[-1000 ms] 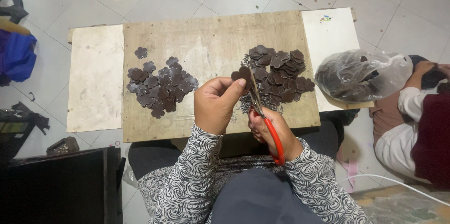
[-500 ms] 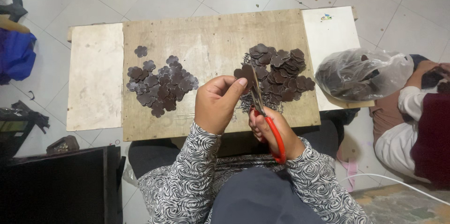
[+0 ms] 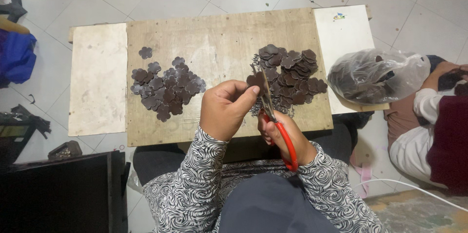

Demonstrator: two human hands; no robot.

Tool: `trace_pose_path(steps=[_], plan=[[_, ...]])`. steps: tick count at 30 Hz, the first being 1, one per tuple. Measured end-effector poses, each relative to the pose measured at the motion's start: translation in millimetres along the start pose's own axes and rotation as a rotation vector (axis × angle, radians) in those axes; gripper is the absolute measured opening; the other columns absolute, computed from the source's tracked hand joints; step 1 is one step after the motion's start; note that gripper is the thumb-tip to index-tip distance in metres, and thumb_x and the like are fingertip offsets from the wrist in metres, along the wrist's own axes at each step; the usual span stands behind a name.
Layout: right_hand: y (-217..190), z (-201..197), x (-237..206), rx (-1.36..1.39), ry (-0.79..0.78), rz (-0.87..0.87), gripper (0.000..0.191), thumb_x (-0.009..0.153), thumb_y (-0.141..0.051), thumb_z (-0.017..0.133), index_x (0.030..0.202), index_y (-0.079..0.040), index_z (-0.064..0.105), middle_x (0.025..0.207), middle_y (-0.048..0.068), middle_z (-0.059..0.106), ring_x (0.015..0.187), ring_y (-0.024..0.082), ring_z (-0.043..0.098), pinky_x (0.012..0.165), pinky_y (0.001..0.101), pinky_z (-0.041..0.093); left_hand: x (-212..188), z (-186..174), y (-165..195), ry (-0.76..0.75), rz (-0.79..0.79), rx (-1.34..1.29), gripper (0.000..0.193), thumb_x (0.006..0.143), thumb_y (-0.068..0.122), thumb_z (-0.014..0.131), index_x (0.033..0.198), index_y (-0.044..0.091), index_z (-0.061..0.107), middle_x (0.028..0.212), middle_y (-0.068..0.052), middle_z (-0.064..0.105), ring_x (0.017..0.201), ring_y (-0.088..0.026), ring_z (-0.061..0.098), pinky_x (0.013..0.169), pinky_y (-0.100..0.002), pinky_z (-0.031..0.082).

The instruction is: The person uses red-handled scissors to trim the edges of dark brown flower-shaped leather pieces, holding each piece in the left hand and cutting with the right. Trimmed pieces are placed into a pile on the wooden table while scraps accumulate nearby.

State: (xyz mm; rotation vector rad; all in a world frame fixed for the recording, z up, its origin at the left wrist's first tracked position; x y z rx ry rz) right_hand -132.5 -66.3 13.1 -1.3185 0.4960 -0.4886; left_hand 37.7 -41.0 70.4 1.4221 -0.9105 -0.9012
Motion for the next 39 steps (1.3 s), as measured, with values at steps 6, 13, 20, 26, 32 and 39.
trace_pose_path(steps=[6,13,20,26,32,39], plan=[[0.0,0.4,0.6,0.039,-0.004,0.016,0.054,0.099,-0.062,0.055,0.094,-0.008,0.049,0.078,-0.003,0.043,0.067,0.007,0.04,0.057,0.0226,0.037,2.7,1.2,-7.2,-0.01,0.016,-0.066,0.015,0.092,0.014,0.074,0.089,-0.001,0.073,0.073,0.002,0.069,0.064,-0.001,0.058,0.056,-0.019,0.046],[-5.5,1.5,3.7,-0.048,-0.04,-0.016,0.06,0.1,-0.066,0.049,0.094,-0.007,0.05,0.08,-0.001,0.047,0.07,0.01,0.046,0.062,0.0247,0.043,6.4,5.7,-12.2,-0.082,0.003,-0.301,0.013,0.094,0.01,0.071,0.101,-0.001,0.068,0.086,0.0,0.071,0.076,-0.005,0.065,0.069,-0.021,0.054],[-15.0,1.3,0.3,-0.161,-0.094,-0.089,0.07,0.099,-0.075,0.04,0.1,-0.006,0.054,0.082,0.002,0.052,0.077,0.013,0.05,0.071,0.0274,0.045,3.4,9.9,-17.8,-0.186,-0.071,-0.297,0.012,0.095,0.008,0.071,0.099,-0.002,0.067,0.085,-0.003,0.071,0.075,-0.006,0.063,0.069,-0.023,0.053],[-12.8,2.8,-1.1,-0.127,-0.105,-0.075,0.072,0.099,-0.075,0.042,0.099,-0.004,0.054,0.084,0.003,0.052,0.078,0.014,0.05,0.071,0.0282,0.045,1.2,14.4,-19.7,-0.141,-0.041,-0.415,0.013,0.095,0.007,0.07,0.103,-0.002,0.064,0.088,-0.003,0.07,0.077,-0.007,0.064,0.07,-0.024,0.055],[-15.2,1.8,-3.2,-0.155,-0.08,-0.116,0.076,0.098,-0.079,0.038,0.096,-0.005,0.057,0.082,0.003,0.056,0.078,0.013,0.053,0.071,0.0274,0.045,-1.1,15.1,-20.4,-0.237,-0.093,-0.355,0.013,0.095,0.007,0.07,0.103,-0.003,0.066,0.087,-0.006,0.073,0.078,-0.01,0.068,0.072,-0.024,0.057],[-16.8,-0.4,-2.9,-0.118,-0.146,-0.068,0.076,0.097,-0.08,0.04,0.096,-0.005,0.054,0.085,0.004,0.053,0.079,0.015,0.052,0.073,0.0302,0.047,0.6,17.0,-29.9,-0.23,-0.159,-0.458,0.013,0.096,0.007,0.069,0.104,-0.004,0.067,0.088,-0.007,0.072,0.08,-0.012,0.069,0.075,-0.027,0.058]])
Point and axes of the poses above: each hand's wrist, its own x-axis towards the middle knuckle, its own z-axis out of the palm, y = z × x, the point moved 4 cm from there along x, towards the middle knuckle
